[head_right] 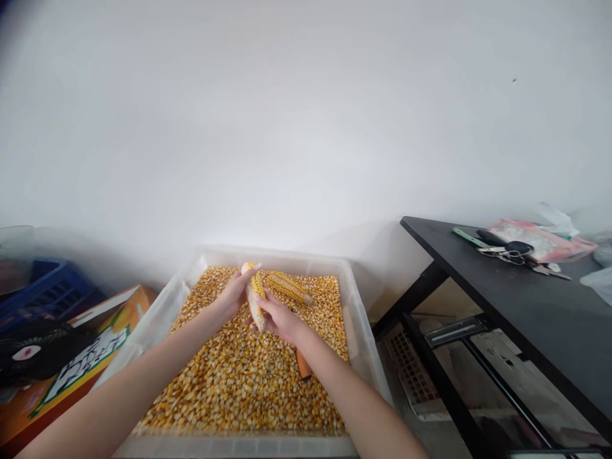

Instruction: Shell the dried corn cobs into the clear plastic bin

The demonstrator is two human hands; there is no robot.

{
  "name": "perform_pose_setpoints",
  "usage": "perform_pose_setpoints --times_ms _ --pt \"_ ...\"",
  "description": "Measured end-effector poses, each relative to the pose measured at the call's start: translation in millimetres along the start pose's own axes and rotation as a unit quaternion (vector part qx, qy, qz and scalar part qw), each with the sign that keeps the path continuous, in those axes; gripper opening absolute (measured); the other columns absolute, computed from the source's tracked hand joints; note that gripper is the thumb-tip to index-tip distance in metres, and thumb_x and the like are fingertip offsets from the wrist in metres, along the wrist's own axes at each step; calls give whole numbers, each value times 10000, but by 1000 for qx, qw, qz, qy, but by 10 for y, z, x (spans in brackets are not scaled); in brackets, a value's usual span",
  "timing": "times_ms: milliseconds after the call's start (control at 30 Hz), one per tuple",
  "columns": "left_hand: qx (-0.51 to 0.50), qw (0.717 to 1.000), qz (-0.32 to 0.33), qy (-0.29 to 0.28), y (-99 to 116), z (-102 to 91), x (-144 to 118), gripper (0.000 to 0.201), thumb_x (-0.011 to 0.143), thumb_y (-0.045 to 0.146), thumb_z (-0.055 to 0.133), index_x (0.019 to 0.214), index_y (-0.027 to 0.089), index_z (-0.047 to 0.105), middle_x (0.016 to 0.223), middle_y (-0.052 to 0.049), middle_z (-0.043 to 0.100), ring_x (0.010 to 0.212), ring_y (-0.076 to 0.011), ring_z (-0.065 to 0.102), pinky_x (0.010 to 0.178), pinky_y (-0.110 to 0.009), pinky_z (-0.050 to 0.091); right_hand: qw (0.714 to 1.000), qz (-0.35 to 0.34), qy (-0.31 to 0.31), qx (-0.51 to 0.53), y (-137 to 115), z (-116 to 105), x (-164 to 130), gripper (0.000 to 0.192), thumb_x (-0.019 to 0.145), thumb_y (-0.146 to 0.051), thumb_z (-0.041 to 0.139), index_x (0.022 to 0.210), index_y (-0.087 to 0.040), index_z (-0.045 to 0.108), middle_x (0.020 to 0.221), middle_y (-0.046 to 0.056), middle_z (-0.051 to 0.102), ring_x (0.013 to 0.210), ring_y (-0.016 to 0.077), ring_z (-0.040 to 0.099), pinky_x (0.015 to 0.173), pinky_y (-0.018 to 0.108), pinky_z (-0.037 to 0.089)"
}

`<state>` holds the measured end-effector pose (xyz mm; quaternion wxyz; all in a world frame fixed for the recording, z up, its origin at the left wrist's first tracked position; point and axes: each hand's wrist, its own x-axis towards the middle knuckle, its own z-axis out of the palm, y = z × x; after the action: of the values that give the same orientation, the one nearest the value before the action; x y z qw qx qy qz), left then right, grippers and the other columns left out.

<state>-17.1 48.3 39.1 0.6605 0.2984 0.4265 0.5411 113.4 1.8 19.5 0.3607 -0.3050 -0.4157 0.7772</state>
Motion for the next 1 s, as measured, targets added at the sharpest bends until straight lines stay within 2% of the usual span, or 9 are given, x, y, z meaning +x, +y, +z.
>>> perform_pose_setpoints --times_ms 100,167,267,367,467,600,700,833,1000 --pt "-1 999 -41 23 -2 12 -22 409 652 393 713 914 207 460 608 18 561 472 -144 546 471 -264 447 996 16 -64 52 -14 35 -27 532 767 -383 635 1245 -281 424 917 11 621 662 137 624 617 278 497" --pt "-1 998 -40 39 -2 28 -32 390 676 398 680 938 227 446 608 26 557 450 -146 536 444 -267 437 997 12 -63 35 -18 67 -51 614 735 -339 674 1277 -286 392 900 5 626 669 138 627 642 289 503" --pt "-5 998 23 53 -1 70 -52 387 672 353 687 954 228 454 636 33 539 505 -142 557 476 -259 458 999 -8 -27 -33 15 109 -66 724 696 -324 708 1320 -293 343 888 1 628 654 142 620 638 312 517" --pt "10 994 87 62 5 125 -79 397 654 311 711 950 219 464 704 25 542 605 -138 584 570 -256 492 992 -40 40 -116 89 121 -41 767 694 -302 707 1351 -292 310 860 -1 619 547 120 575 551 295 504" --pt "16 992 108 59 15 151 -91 430 643 288 727 961 226 446 745 25 550 631 -133 590 600 -251 501 981 -45 88 -168 119 101 -22 802 691 -275 715 1370 -284 288 840 4 614 478 99 529 482 264 469" --pt "-19 998 41 43 43 89 -53 407 663 318 704 958 220 440 675 32 531 553 -135 576 512 -252 483 996 -15 -26 -80 -8 54 -64 763 719 -336 697 1364 -315 289 976 28 612 660 147 620 538 266 498" --pt "-44 999 -8 22 57 26 -12 407 676 373 687 961 203 452 645 22 541 521 -140 572 469 -250 467 995 7 -97 5 -115 28 -105 666 771 -358 643 1349 -315 315 978 23 614 735 149 640 643 285 517" --pt "-55 998 -15 15 32 19 11 397 669 365 692 943 194 460 640 14 557 523 -141 584 471 -245 470 996 3 -85 -34 -96 53 -116 686 752 -310 670 1348 -302 329 965 22 610 703 138 636 664 297 521" --pt "-48 998 30 24 -8 53 11 376 655 282 710 921 212 454 652 32 565 543 -127 595 515 -236 491 991 -52 -27 -122 0 117 -93 795 700 -271 717 1372 -298 294 850 -9 590 546 104 565 536 259 497"
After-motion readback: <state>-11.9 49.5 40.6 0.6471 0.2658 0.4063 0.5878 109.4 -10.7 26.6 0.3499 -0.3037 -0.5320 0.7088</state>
